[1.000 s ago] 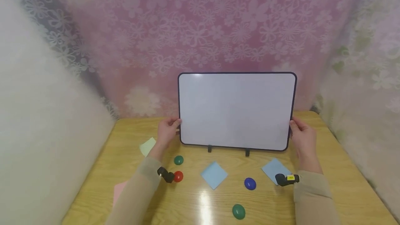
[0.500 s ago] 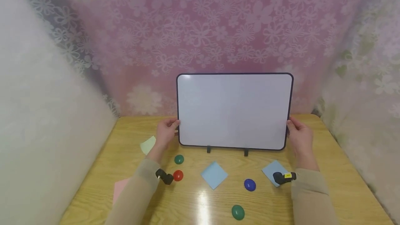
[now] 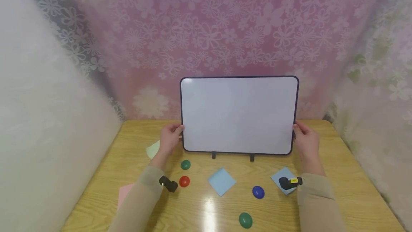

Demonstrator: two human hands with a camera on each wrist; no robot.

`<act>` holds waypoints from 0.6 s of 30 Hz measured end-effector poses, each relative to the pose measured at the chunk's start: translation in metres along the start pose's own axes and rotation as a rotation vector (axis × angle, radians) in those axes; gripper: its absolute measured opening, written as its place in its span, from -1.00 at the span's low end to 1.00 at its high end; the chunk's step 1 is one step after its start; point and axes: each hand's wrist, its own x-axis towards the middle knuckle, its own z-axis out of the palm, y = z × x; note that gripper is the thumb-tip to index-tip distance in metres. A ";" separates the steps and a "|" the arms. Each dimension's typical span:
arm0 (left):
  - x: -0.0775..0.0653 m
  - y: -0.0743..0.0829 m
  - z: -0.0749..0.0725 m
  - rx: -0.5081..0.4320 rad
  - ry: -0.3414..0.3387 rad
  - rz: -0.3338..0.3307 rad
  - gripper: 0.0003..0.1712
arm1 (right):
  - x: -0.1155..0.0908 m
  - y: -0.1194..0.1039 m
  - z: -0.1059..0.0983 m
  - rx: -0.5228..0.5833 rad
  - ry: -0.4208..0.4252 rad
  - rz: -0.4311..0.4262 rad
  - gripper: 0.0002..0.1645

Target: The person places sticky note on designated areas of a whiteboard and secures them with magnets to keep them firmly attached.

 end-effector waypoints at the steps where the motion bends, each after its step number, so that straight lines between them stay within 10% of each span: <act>1: 0.000 0.000 -0.001 0.002 0.002 0.004 -0.79 | 0.000 0.000 0.001 -0.004 -0.001 -0.001 -0.35; 18: 0.000 -0.002 -0.007 0.037 0.041 0.018 -0.79 | -0.002 -0.002 0.008 -0.078 -0.028 -0.026 -0.33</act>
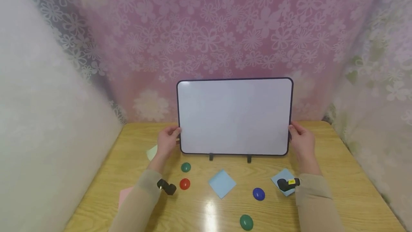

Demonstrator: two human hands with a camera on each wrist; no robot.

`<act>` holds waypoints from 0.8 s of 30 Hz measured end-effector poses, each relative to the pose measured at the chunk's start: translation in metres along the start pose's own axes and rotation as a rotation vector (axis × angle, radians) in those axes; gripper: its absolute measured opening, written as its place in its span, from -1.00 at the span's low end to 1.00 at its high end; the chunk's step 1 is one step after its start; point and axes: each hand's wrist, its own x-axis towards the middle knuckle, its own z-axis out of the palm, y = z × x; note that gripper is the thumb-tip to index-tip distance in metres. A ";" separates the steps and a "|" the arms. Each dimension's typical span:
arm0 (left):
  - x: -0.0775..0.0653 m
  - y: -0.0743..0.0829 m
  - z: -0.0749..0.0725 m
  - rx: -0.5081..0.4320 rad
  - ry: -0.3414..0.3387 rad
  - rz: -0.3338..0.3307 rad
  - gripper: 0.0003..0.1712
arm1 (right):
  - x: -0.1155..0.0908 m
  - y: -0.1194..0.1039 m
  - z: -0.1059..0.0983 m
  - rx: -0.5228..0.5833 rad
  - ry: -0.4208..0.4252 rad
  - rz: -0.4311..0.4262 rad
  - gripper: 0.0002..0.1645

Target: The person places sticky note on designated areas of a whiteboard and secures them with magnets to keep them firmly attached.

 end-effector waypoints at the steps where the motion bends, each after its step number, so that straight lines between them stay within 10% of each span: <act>1: 0.000 0.000 0.000 0.000 0.001 -0.001 -0.79 | 0.000 0.000 0.000 -0.007 -0.002 0.001 -0.33; 24: -0.004 0.000 -0.012 0.020 -0.110 0.055 -0.65 | -0.004 0.005 -0.012 -0.176 -0.096 -0.151 -0.26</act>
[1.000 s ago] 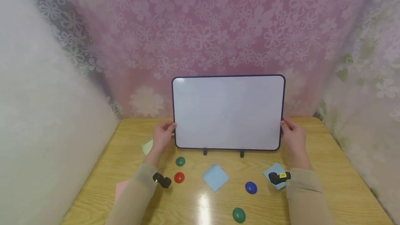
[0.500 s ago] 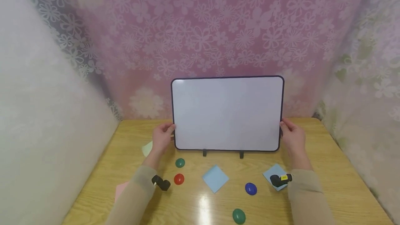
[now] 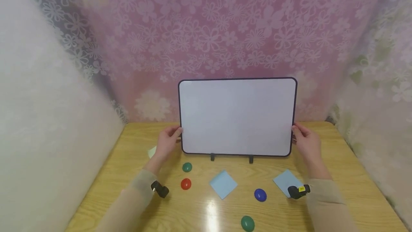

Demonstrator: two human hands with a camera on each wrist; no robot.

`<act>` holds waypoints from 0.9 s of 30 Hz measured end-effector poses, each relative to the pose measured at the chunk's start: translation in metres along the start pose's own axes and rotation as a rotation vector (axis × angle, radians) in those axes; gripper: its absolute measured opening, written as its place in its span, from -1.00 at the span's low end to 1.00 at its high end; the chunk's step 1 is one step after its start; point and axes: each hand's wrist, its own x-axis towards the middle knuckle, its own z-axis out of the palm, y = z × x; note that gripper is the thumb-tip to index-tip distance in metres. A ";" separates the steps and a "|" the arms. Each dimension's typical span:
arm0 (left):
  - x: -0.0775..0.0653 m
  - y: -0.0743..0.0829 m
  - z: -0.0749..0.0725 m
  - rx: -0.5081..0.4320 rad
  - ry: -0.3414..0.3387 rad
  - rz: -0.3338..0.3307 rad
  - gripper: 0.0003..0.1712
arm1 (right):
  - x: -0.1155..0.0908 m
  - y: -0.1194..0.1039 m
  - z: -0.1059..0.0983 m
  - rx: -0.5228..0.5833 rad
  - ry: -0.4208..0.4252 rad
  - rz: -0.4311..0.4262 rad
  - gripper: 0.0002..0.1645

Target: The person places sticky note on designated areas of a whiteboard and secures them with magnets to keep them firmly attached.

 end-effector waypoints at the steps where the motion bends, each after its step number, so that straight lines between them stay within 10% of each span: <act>1: 0.000 -0.001 -0.003 0.013 -0.022 0.007 -0.63 | -0.001 0.001 -0.002 -0.011 -0.010 -0.019 -0.26; 15: -0.039 -0.017 -0.064 0.087 -0.223 0.007 -0.47 | -0.029 0.012 -0.017 -0.319 -0.050 -0.192 -0.30; 27: -0.064 -0.027 -0.127 0.277 -0.246 -0.007 -0.41 | -0.067 0.011 -0.010 -0.521 -0.093 -0.293 -0.42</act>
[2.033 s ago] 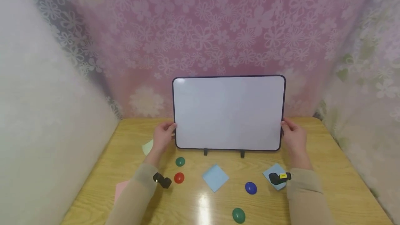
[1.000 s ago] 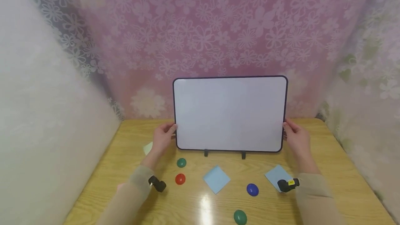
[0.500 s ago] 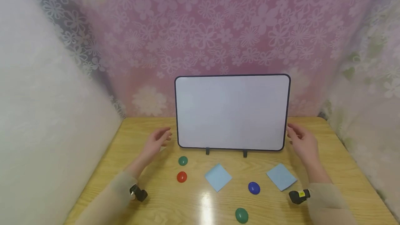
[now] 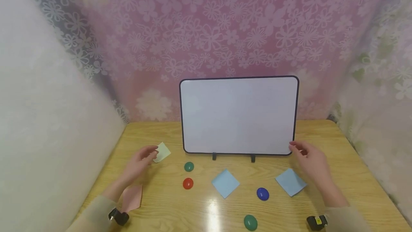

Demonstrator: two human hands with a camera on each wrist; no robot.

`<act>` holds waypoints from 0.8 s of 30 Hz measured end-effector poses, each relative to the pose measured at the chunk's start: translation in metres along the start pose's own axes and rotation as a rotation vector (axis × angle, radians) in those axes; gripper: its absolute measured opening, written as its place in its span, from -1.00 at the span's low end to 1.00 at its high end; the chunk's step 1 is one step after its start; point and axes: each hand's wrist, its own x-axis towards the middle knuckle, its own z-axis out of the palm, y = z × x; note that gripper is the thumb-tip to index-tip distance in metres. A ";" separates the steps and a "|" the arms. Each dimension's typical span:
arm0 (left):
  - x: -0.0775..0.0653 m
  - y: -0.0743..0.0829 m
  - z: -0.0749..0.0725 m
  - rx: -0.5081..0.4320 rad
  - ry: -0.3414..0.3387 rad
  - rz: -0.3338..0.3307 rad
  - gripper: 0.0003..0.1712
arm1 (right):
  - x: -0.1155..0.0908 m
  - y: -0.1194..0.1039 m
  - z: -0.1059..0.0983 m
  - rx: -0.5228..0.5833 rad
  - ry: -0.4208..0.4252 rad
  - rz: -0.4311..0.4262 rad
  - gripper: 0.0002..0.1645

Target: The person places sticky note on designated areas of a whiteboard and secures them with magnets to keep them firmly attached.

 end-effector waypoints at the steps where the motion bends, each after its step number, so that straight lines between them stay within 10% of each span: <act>1: -0.003 -0.001 -0.004 0.030 0.008 0.004 -0.41 | -0.002 -0.003 0.000 0.002 -0.025 -0.009 -0.42; 13: -0.044 -0.011 -0.034 0.341 -0.045 0.108 -0.50 | -0.023 -0.027 0.012 -0.141 -0.193 -0.416 -0.69; 24: -0.048 -0.020 -0.068 0.435 -0.325 0.201 -0.48 | -0.031 -0.039 0.022 -0.052 -0.498 -0.541 -0.57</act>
